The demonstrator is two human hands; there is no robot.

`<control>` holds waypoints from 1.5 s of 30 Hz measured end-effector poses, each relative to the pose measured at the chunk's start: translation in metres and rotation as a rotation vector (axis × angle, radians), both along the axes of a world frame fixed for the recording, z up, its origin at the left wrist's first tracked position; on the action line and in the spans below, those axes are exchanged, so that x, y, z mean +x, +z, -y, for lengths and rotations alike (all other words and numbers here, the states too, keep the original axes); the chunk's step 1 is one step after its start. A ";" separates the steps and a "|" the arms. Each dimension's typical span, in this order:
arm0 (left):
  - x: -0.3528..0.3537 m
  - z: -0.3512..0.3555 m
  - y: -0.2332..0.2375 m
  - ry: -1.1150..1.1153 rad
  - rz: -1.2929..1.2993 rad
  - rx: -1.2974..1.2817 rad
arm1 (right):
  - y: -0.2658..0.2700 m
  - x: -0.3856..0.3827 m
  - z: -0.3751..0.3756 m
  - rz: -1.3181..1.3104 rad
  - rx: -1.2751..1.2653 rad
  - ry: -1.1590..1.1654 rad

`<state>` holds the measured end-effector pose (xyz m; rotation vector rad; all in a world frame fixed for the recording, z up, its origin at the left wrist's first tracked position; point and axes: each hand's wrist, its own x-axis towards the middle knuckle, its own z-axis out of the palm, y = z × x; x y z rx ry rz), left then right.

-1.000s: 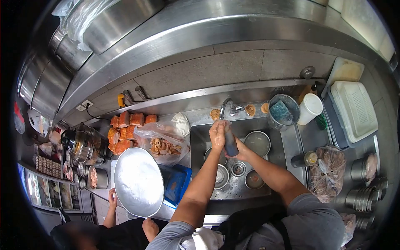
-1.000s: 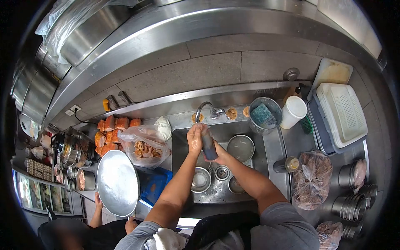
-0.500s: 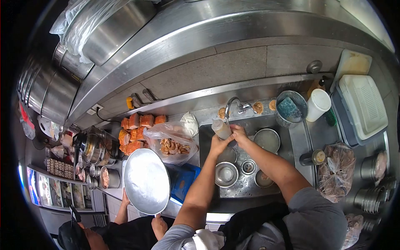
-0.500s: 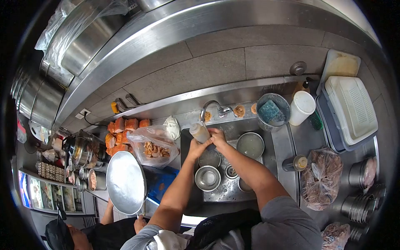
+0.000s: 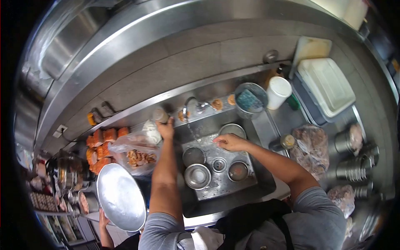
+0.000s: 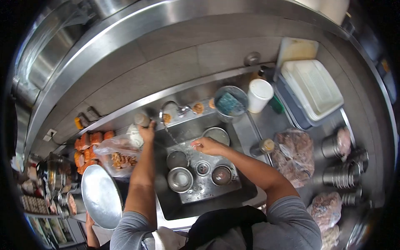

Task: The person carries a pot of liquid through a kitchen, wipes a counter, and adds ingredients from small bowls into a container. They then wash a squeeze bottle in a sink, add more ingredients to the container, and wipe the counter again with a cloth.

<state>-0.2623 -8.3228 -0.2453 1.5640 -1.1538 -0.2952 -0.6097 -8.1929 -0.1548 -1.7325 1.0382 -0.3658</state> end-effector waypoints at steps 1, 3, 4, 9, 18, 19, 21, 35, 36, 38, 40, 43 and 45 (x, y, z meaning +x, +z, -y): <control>0.001 -0.002 0.010 -0.019 -0.020 0.022 | 0.002 -0.016 -0.004 0.002 -0.080 -0.010; 0.004 0.000 -0.004 -0.005 -0.109 -0.016 | 0.025 -0.046 -0.013 0.099 -0.127 -0.048; 0.000 -0.004 -0.021 0.041 -0.179 -0.082 | 0.031 -0.059 -0.014 0.186 -0.068 -0.078; -0.139 -0.131 -0.033 -0.234 -0.561 -0.300 | 0.098 -0.115 -0.019 0.312 0.087 -0.192; -0.417 -0.224 0.053 -1.102 -0.112 0.044 | 0.141 -0.152 0.029 0.151 0.116 -0.254; -0.423 -0.217 0.052 -1.103 -0.152 0.093 | 0.143 -0.154 0.030 0.129 0.135 -0.266; -0.419 -0.211 0.049 -1.105 -0.188 0.073 | 0.139 -0.162 0.038 0.136 0.152 -0.270; -0.138 -0.125 0.008 -0.429 -0.225 0.111 | -0.016 -0.137 0.152 -0.739 -0.352 -0.305; -0.122 -0.117 0.012 -0.408 -0.203 0.175 | -0.015 -0.128 0.152 -0.810 -0.207 -0.356; -0.104 -0.111 0.015 -0.365 -0.186 0.184 | -0.009 -0.118 0.151 -0.899 -0.191 -0.367; -0.100 -0.116 0.020 -0.373 -0.187 0.139 | -0.007 -0.114 0.154 -0.996 -0.173 -0.374; -0.102 -0.130 0.029 -0.389 -0.255 0.136 | 0.006 -0.119 0.160 -0.880 -0.236 -0.498; -0.111 -0.144 0.040 -0.443 -0.391 0.167 | 0.052 -0.119 0.138 -0.702 -0.230 -0.575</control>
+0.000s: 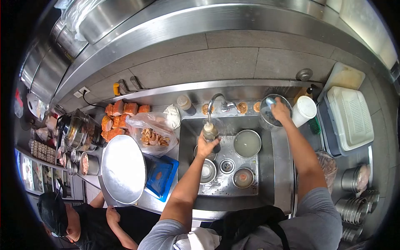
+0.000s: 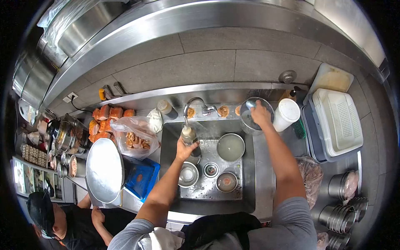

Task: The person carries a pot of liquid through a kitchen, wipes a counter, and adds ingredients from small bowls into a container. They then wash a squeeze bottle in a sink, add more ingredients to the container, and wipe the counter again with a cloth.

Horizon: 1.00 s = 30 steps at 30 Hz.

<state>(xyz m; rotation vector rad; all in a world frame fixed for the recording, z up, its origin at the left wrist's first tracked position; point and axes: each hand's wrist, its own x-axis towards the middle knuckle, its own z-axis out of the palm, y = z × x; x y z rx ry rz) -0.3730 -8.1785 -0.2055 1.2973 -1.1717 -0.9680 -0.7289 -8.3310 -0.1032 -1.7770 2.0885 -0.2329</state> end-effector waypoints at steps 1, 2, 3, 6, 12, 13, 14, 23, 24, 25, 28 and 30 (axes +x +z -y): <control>-0.003 -0.006 0.000 0.003 -0.006 -0.003 | 0.014 0.002 -0.009 0.174 -0.065 -0.044; -0.007 -0.014 -0.001 0.012 0.062 0.015 | 0.010 -0.002 -0.022 0.294 -0.249 0.039; -0.013 -0.020 -0.001 0.019 0.129 0.035 | 0.007 0.000 -0.038 0.501 -0.272 0.060; -0.040 -0.048 0.025 -0.012 0.057 0.009 | 0.016 0.052 -0.127 1.418 -0.139 0.060; -0.075 -0.087 0.053 -0.056 -0.055 -0.116 | -0.004 0.122 -0.210 1.191 -0.142 0.483; -0.073 -0.092 0.062 -0.059 -0.061 -0.123 | 0.006 0.120 -0.216 1.142 -0.195 0.534; -0.069 -0.098 0.071 -0.108 0.019 -0.104 | 0.016 0.120 -0.221 1.133 -0.197 0.535; -0.018 -0.119 0.124 -0.796 -0.017 0.100 | 0.069 0.128 -0.246 1.014 -0.189 0.813; -0.012 -0.117 0.126 -0.889 -0.016 0.073 | 0.079 0.129 -0.247 0.944 -0.156 0.867; -0.011 -0.121 0.127 -0.885 -0.019 0.068 | 0.087 0.131 -0.249 0.939 -0.154 0.873; -0.010 -0.128 0.130 -0.860 -0.148 0.054 | 0.091 0.141 -0.256 0.880 -0.093 0.903; -0.019 -0.132 0.130 -0.579 0.005 0.000 | 0.073 0.150 -0.266 0.844 -0.337 0.663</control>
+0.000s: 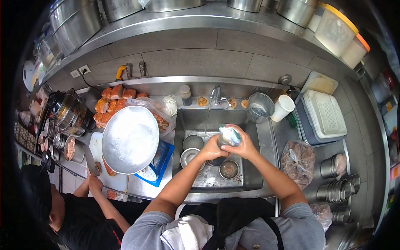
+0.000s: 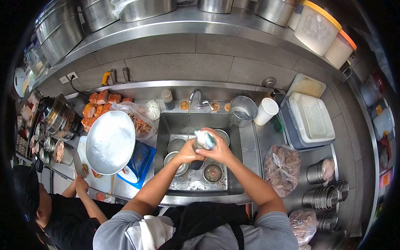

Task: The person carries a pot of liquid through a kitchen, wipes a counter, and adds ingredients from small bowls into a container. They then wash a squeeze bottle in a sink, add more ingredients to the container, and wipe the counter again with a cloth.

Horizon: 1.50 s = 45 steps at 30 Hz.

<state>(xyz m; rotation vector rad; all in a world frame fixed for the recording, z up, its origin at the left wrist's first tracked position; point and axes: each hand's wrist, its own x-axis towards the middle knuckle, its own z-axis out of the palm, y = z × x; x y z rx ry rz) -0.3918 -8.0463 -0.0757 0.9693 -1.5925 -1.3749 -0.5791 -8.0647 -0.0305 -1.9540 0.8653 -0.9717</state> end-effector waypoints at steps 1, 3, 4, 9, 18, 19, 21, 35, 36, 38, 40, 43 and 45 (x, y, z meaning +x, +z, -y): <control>-0.007 -0.001 -0.003 -0.005 0.004 -0.002 | -0.004 0.009 -0.009 0.004 -0.002 -0.005; -0.023 -0.003 -0.009 0.514 0.295 -0.222 | -0.009 0.028 -0.021 -0.017 -0.131 -0.407; -0.027 -0.002 -0.013 0.562 0.248 -0.210 | -0.009 0.033 -0.021 -0.030 -0.175 -0.452; -0.026 -0.010 -0.007 0.593 0.224 -0.397 | 0.008 0.025 -0.015 0.012 -0.044 -0.373; 0.013 -0.006 -0.060 -0.374 -0.092 0.259 | 0.021 -0.004 -0.004 0.070 0.086 0.002; 0.007 -0.009 -0.059 -0.373 -0.094 0.260 | 0.013 -0.003 -0.004 0.078 0.083 -0.035; -0.009 -0.019 -0.054 -0.021 0.076 0.110 | -0.001 0.001 0.000 0.086 0.087 -0.073; -0.028 0.002 -0.062 0.302 -0.026 -0.013 | 0.012 0.002 0.032 -0.017 0.179 -0.127; -0.019 0.008 -0.055 0.078 -0.003 0.089 | 0.016 -0.005 0.040 0.009 0.233 0.002; -0.007 0.020 -0.053 -0.303 -0.075 0.175 | 0.020 -0.014 0.055 0.061 0.299 0.170; -0.003 0.027 -0.031 -0.432 -0.108 0.169 | 0.019 -0.017 0.063 0.164 0.453 0.400; 0.001 0.039 -0.021 -0.649 -0.197 0.230 | -0.008 -0.014 0.058 0.586 0.767 0.405; 0.003 0.047 -0.023 -0.622 -0.200 0.291 | -0.030 -0.008 0.052 0.661 0.752 0.384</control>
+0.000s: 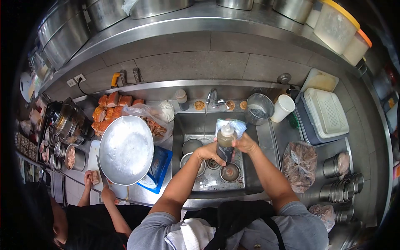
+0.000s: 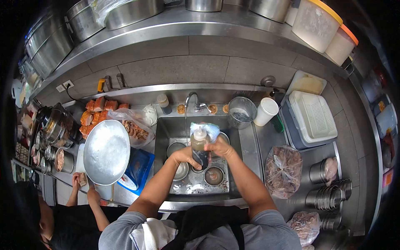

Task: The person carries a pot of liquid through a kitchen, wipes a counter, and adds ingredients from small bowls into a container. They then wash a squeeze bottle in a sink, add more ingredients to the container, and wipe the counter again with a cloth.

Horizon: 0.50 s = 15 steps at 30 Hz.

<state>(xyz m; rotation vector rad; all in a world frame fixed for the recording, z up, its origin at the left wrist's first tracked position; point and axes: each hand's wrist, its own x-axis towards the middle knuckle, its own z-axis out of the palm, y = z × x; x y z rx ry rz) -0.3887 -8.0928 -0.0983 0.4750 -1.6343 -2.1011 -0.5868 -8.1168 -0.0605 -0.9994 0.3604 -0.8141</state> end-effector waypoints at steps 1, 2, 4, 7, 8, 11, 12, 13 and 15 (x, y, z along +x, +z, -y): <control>0.004 0.003 0.001 0.044 0.046 -0.070 | -0.006 0.005 -0.005 -0.069 -0.103 -0.069; 0.007 0.003 0.001 0.045 0.050 -0.071 | -0.012 0.009 -0.009 -0.138 -0.203 -0.139; 0.011 -0.002 0.007 0.318 0.078 -0.196 | -0.013 0.012 -0.017 -0.208 -0.393 -0.281; 0.014 0.006 -0.006 0.270 0.126 -0.064 | -0.018 0.016 -0.033 -0.471 -0.501 -0.400; 0.015 0.008 -0.012 0.266 0.152 0.021 | -0.023 0.017 -0.036 -0.464 -0.493 -0.414; 0.010 0.008 -0.001 0.302 0.139 0.107 | -0.040 0.020 -0.032 -0.435 -0.469 -0.611; 0.009 0.004 -0.001 0.381 0.087 0.129 | -0.040 0.020 -0.029 -0.425 -0.460 -0.623; 0.011 0.002 -0.002 0.432 0.032 0.091 | -0.040 0.021 -0.025 -0.410 -0.420 -0.664; 0.002 -0.006 0.024 0.583 -0.015 -0.023 | -0.033 0.022 -0.023 -0.482 -0.455 -0.812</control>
